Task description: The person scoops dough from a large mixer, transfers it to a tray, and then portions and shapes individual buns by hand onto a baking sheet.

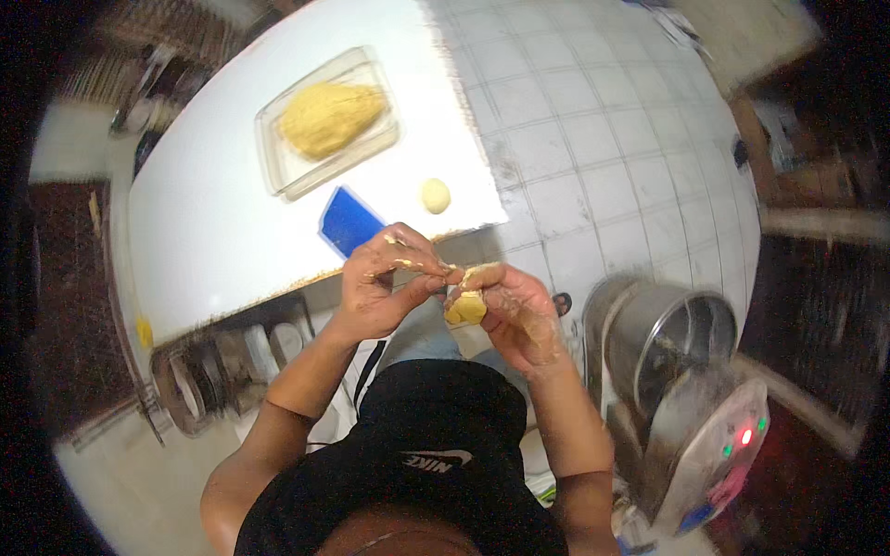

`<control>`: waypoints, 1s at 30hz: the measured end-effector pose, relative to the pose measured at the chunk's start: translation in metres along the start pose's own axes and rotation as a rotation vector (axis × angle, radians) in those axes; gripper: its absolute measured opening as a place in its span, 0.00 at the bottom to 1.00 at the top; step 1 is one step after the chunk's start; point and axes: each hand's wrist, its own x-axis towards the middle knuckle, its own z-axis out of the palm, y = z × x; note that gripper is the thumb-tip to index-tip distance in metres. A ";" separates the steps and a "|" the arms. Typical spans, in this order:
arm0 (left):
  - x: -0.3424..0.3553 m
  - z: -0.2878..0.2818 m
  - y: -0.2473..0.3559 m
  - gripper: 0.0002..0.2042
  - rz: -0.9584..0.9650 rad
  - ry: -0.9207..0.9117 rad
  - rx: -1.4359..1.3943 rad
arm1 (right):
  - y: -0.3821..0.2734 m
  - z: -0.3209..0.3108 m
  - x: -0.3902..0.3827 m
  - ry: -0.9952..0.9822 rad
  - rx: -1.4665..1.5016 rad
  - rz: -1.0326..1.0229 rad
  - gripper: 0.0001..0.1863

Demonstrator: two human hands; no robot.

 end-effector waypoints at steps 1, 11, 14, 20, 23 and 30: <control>-0.018 -0.026 -0.005 0.08 -0.015 0.041 0.017 | 0.022 0.013 0.016 -0.013 -0.011 0.039 0.15; -0.292 -0.204 -0.083 0.11 -0.709 1.130 -0.255 | 0.091 0.129 0.215 0.328 -0.689 -0.489 0.13; -0.349 -0.211 -0.086 0.11 -0.771 1.245 -0.331 | 0.051 0.188 0.260 0.082 -0.644 -1.100 0.11; -0.345 -0.229 -0.093 0.12 -0.779 1.237 -0.368 | 0.128 0.101 0.334 0.158 -1.674 -1.188 0.24; -0.329 -0.238 -0.088 0.14 -0.783 1.146 -0.261 | 0.222 0.009 0.293 0.129 -1.738 -0.685 0.24; -0.281 -0.230 -0.122 0.14 -0.861 1.021 -0.316 | 0.206 -0.069 0.219 0.344 -1.958 -0.466 0.31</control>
